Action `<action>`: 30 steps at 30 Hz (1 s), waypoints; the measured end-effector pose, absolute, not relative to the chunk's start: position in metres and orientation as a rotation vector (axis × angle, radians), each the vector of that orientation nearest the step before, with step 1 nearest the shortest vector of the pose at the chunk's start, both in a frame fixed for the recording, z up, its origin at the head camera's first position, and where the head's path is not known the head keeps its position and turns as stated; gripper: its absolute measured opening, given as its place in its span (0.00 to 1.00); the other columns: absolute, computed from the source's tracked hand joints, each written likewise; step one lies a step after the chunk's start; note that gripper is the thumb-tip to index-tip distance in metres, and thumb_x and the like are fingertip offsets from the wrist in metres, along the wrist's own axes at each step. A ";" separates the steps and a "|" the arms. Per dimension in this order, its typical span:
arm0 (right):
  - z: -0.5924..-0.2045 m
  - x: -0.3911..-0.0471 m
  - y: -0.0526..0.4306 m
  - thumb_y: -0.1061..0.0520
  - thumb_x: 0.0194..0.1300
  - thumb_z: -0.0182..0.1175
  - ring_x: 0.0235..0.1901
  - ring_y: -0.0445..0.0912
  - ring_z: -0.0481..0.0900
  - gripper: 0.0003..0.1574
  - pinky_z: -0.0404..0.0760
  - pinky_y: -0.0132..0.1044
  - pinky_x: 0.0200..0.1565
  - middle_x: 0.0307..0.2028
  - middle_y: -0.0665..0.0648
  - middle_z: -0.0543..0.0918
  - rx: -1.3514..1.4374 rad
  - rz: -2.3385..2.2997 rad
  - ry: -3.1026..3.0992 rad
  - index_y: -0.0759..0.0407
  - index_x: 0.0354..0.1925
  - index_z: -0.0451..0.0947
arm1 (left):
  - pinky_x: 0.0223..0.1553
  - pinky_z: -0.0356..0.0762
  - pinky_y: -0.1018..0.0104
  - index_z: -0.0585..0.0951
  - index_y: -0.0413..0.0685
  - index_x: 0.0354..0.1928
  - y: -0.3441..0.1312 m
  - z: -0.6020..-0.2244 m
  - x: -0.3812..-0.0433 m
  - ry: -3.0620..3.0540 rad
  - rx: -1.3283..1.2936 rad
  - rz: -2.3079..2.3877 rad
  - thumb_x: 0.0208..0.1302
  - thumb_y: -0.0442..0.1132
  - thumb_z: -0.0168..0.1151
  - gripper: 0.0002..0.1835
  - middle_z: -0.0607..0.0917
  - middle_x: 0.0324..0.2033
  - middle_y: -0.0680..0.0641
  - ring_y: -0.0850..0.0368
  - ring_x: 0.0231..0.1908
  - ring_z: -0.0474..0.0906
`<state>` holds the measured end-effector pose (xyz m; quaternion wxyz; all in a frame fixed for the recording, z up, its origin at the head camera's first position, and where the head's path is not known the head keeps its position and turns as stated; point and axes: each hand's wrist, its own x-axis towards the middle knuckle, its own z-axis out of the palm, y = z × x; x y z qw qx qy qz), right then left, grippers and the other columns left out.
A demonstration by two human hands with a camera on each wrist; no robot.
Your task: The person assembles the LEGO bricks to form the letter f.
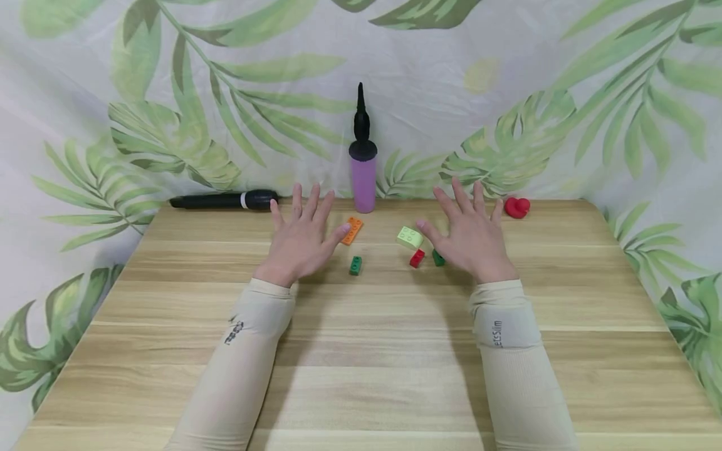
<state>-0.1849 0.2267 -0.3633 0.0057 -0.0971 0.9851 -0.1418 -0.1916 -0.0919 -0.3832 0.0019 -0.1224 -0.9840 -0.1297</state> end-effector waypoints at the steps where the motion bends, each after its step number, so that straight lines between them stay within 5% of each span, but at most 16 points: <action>1: -0.363 -0.185 0.227 0.17 0.74 0.39 0.84 0.67 0.29 0.56 0.29 0.80 0.72 0.86 0.54 0.37 -0.304 -0.443 3.084 0.42 0.86 0.47 | 0.75 0.17 0.27 0.46 0.60 0.87 -0.092 -0.383 -0.192 -3.089 -0.384 -0.404 0.78 0.74 0.33 0.45 0.36 0.86 0.48 0.43 0.83 0.21; 9: -0.361 -0.185 0.228 0.18 0.74 0.40 0.84 0.69 0.31 0.55 0.30 0.81 0.72 0.86 0.60 0.43 -0.305 -0.461 3.055 0.42 0.86 0.48 | 0.75 0.19 0.25 0.48 0.58 0.87 -0.092 -0.383 -0.193 -3.084 -0.392 -0.394 0.77 0.75 0.33 0.46 0.39 0.86 0.46 0.40 0.84 0.24; 18: -0.361 -0.187 0.240 0.30 0.80 0.49 0.78 0.68 0.60 0.46 0.61 0.69 0.74 0.78 0.68 0.65 -0.389 -0.661 2.872 0.55 0.81 0.62 | 0.72 0.29 0.17 0.57 0.62 0.85 -0.091 -0.381 -0.193 -3.091 -0.496 -0.491 0.75 0.76 0.42 0.45 0.50 0.86 0.47 0.35 0.84 0.27; 22: -0.365 -0.188 0.247 0.38 0.78 0.59 0.68 0.66 0.75 0.42 0.74 0.66 0.66 0.70 0.69 0.76 -0.417 -0.732 2.771 0.58 0.78 0.66 | 0.74 0.54 0.24 0.68 0.59 0.80 -0.087 -0.381 -0.194 -2.997 -0.681 -0.638 0.73 0.65 0.62 0.39 0.68 0.79 0.48 0.37 0.82 0.54; 25: -0.370 -0.190 0.249 0.45 0.72 0.67 0.60 0.62 0.82 0.41 0.80 0.61 0.60 0.62 0.68 0.82 -0.441 -0.736 2.706 0.58 0.76 0.69 | 0.67 0.75 0.42 0.78 0.52 0.72 -0.083 -0.381 -0.193 -2.991 -0.804 -0.791 0.69 0.53 0.71 0.32 0.84 0.66 0.46 0.44 0.67 0.78; 30: -0.379 -0.193 0.250 0.51 0.65 0.74 0.51 0.55 0.86 0.41 0.81 0.54 0.56 0.54 0.64 0.86 -0.454 -0.678 2.665 0.59 0.72 0.73 | 0.53 0.82 0.55 0.84 0.46 0.64 -0.079 -0.384 -0.191 -3.170 -0.856 -0.846 0.65 0.42 0.75 0.25 0.90 0.46 0.48 0.53 0.45 0.84</action>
